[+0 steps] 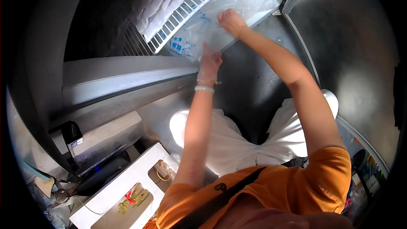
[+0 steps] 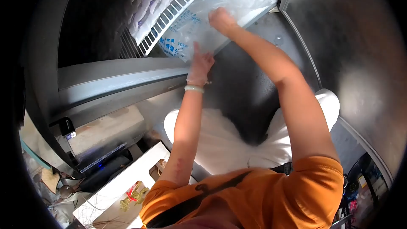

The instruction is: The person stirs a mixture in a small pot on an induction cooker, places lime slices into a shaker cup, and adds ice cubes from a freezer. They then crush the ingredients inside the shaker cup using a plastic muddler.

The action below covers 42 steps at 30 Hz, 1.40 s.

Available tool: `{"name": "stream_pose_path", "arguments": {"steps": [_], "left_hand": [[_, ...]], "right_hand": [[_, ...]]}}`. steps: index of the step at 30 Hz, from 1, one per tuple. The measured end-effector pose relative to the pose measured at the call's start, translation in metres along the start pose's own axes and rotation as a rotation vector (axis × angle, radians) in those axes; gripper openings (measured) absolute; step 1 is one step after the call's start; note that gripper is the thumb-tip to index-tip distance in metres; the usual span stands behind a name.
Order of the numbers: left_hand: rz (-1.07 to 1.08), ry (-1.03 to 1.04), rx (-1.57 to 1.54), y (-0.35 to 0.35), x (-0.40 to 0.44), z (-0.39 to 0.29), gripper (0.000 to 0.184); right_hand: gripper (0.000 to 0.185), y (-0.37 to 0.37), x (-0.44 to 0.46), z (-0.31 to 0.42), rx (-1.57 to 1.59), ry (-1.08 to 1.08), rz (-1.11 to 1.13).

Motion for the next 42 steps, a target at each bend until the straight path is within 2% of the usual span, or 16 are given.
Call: {"name": "stream_pose_path", "arguments": {"steps": [2,4,7,9,12,15,19,21,25,27,31,33,36,37,39,42], "left_hand": [[0.002,-0.253,-0.431,0.009,0.014,0.0,0.032],[-0.061,-0.147,-0.477,0.011,0.031,0.001,0.028],[-0.182,-0.07,-0.524,0.005,0.052,0.007,0.02],[-0.229,-0.087,-0.52,0.005,0.054,0.006,0.016],[-0.268,-0.116,-0.487,-0.007,0.032,0.017,0.011],[0.013,0.206,-0.195,-0.009,0.039,0.023,0.012],[-0.185,-0.018,-0.275,-0.014,0.023,0.023,0.013],[-0.207,-0.021,-0.28,-0.012,0.018,0.021,0.013],[-0.124,-0.035,-0.325,-0.021,0.013,0.022,0.013],[-0.072,-0.027,-0.327,-0.02,0.014,0.019,0.013],[-0.135,-0.098,-0.368,-0.016,0.014,0.017,0.012],[-0.133,-0.101,-0.382,-0.014,0.015,0.015,0.011],[-0.17,-0.076,-0.344,-0.016,0.02,0.013,0.011],[-0.114,0.04,-0.24,-0.021,0.025,0.015,0.01],[-0.056,0.147,-0.136,-0.018,0.03,0.012,0.008],[-0.159,0.036,-0.334,-0.017,0.019,0.009,0.011]], "right_hand": [[0.01,-0.001,-0.011,0.027,-0.047,-0.12,0.07],[0.01,0.006,-0.015,0.039,-0.109,-0.238,0.132],[0.011,0.0,-0.013,0.042,0.197,-0.138,-0.068],[0.011,0.002,-0.001,0.031,0.42,0.207,-0.067],[0.016,-0.009,-0.01,0.025,0.579,0.194,0.14],[0.017,-0.008,-0.018,0.037,0.793,0.29,0.059],[0.014,0.028,-0.004,0.042,1.053,0.526,-0.001],[0.014,0.034,-0.003,0.034,1.48,0.467,0.342],[0.01,0.011,-0.02,0.017,1.773,0.635,0.347],[0.008,0.01,-0.03,0.002,2.05,0.874,0.154],[0.01,0.012,-0.039,-0.026,1.795,0.88,-0.043],[0.008,-0.015,-0.039,-0.034,0.729,0.551,-0.263],[0.006,-0.007,-0.032,-0.012,0.291,0.305,-0.29],[0.006,-0.01,-0.026,-0.001,0.302,0.308,-0.283],[0.01,-0.001,-0.009,0.025,0.198,0.156,0.121],[0.01,-0.011,-0.021,0.028,0.151,-0.084,-0.033]]}}
Point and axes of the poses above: each hand's wrist, its own x-axis towards the middle knuckle, its own y-axis out of the palm, z = x × y, the point moved 4 cm from there along x, towards the middle knuckle, and after that the axes turned 9 degrees about -z, right-handed, at the moved point
